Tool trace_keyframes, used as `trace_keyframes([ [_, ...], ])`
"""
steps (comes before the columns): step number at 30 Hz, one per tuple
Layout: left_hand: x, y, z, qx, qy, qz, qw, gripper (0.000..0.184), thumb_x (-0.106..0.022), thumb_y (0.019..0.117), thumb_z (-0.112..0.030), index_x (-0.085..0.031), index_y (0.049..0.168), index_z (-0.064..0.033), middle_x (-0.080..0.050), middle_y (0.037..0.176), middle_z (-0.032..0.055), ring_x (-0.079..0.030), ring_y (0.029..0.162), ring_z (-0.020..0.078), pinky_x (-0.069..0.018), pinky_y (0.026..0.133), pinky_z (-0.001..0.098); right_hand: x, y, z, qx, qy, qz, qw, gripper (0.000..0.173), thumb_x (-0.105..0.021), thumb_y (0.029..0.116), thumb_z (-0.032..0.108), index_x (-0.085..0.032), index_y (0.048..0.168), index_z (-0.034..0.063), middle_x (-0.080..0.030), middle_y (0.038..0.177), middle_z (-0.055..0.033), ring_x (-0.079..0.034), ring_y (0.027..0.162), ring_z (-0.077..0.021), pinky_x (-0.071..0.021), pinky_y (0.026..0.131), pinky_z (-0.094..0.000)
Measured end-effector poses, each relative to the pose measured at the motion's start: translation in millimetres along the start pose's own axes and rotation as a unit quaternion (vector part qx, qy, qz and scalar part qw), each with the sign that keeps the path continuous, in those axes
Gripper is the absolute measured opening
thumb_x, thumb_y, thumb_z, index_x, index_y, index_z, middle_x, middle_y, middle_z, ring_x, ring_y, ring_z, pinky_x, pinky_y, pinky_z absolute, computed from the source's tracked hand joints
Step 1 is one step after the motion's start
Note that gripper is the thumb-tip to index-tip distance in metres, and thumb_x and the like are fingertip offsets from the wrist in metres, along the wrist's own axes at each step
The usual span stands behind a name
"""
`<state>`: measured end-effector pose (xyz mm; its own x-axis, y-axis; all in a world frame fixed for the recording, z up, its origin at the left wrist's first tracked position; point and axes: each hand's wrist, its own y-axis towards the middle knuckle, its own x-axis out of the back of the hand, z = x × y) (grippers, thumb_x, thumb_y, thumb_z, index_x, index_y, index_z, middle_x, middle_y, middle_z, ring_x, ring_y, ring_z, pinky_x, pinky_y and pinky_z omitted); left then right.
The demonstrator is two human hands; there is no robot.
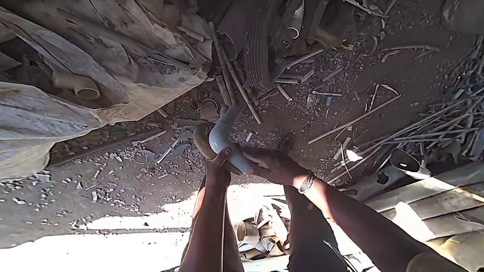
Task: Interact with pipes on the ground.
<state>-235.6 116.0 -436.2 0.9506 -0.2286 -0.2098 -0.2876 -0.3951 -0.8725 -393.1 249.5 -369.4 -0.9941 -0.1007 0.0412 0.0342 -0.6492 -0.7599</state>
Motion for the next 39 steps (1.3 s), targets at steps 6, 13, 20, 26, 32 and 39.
trace_keyframes([
  [6, -9.6, -9.5, 5.6, 0.024, -0.005, 0.018, 1.0, 0.044, -0.074, 0.0744, -0.01, -0.058, 0.114, -0.0002, -0.07, 0.095, 0.0137, -0.071, 0.084, 0.0221, -0.0621, 0.074, 0.041, 67.1, 46.5, -101.3, -0.087, 0.306, -0.341, 0.885, 0.031, -0.053, 0.1074, 0.028, -0.07, 0.104, 0.0027, -0.069, 0.079, -0.0036, -0.064, 0.066, -0.0106, -0.0554, 0.062, -0.0285],
  [13, -19.8, -13.4, 16.3, 0.063, 0.011, 0.064, 0.996, 0.069, -0.084, 0.0702, -0.009, -0.049, 0.129, 0.0036, -0.066, 0.096, 0.0216, -0.07, 0.082, 0.0303, -0.0617, 0.077, 0.0467, 123.1, 186.3, -202.7, -0.282, 0.173, -0.449, 0.83, 0.043, -0.057, 0.1043, 0.025, -0.057, 0.136, -0.0043, -0.062, 0.133, -0.0266, -0.06, 0.126, -0.0367, -0.0463, 0.107, -0.0524],
  [20, -21.6, -12.2, 18.3, 0.063, 0.058, -0.003, 0.996, 0.051, -0.077, 0.0702, -0.006, -0.058, 0.117, 0.0036, -0.069, 0.098, 0.0167, -0.07, 0.086, 0.0242, -0.0608, 0.08, 0.0403, 148.3, 178.5, -163.3, -0.295, 0.058, -0.371, 0.879, 0.034, -0.047, 0.1085, 0.013, -0.061, 0.13, -0.0101, -0.062, 0.136, -0.0272, -0.058, 0.13, -0.0346, -0.0418, 0.113, -0.0418],
  [26, -24.1, -7.0, 18.6, 0.077, 0.064, 0.002, 0.995, 0.043, -0.075, 0.0744, -0.007, -0.059, 0.112, 0.0042, -0.069, 0.097, 0.0206, -0.071, 0.086, 0.0277, -0.0607, 0.078, 0.0433, 160.5, 210.9, -213.0, -0.27, 0.195, -0.306, 0.892, 0.039, -0.044, 0.11, 0.017, -0.054, 0.142, -0.0032, -0.055, 0.147, -0.0218, -0.052, 0.137, -0.0294, -0.0396, 0.115, -0.0435],
  [32, -25.5, -6.4, 26.2, 0.089, 0.084, 0.016, 0.992, 0.043, -0.072, 0.0773, -0.007, -0.058, 0.116, 0.0046, -0.068, 0.101, 0.0222, -0.07, 0.09, 0.0292, -0.0598, 0.082, 0.0458, 153.9, 230.5, -232.4, -0.274, 0.295, -0.36, 0.842, 0.046, -0.053, 0.1056, 0.041, -0.067, 0.127, 0.0025, -0.066, 0.13, -0.0173, -0.062, 0.122, -0.029, -0.0502, 0.104, -0.0508],
  [39, -27.8, -4.3, 24.9, 0.087, 0.107, -0.006, 0.99, 0.055, -0.079, 0.0721, -0.01, -0.058, 0.122, 0.0033, -0.068, 0.102, 0.021, -0.07, 0.089, 0.0281, -0.0599, 0.081, 0.046, 149.1, 241.1, -245.2, -0.175, 0.561, -0.369, 0.72, 0.057, -0.056, 0.0995, 0.057, -0.063, 0.131, 0.0105, -0.07, 0.117, -0.0105, -0.069, 0.107, -0.0226, -0.0596, 0.088, -0.0469],
])
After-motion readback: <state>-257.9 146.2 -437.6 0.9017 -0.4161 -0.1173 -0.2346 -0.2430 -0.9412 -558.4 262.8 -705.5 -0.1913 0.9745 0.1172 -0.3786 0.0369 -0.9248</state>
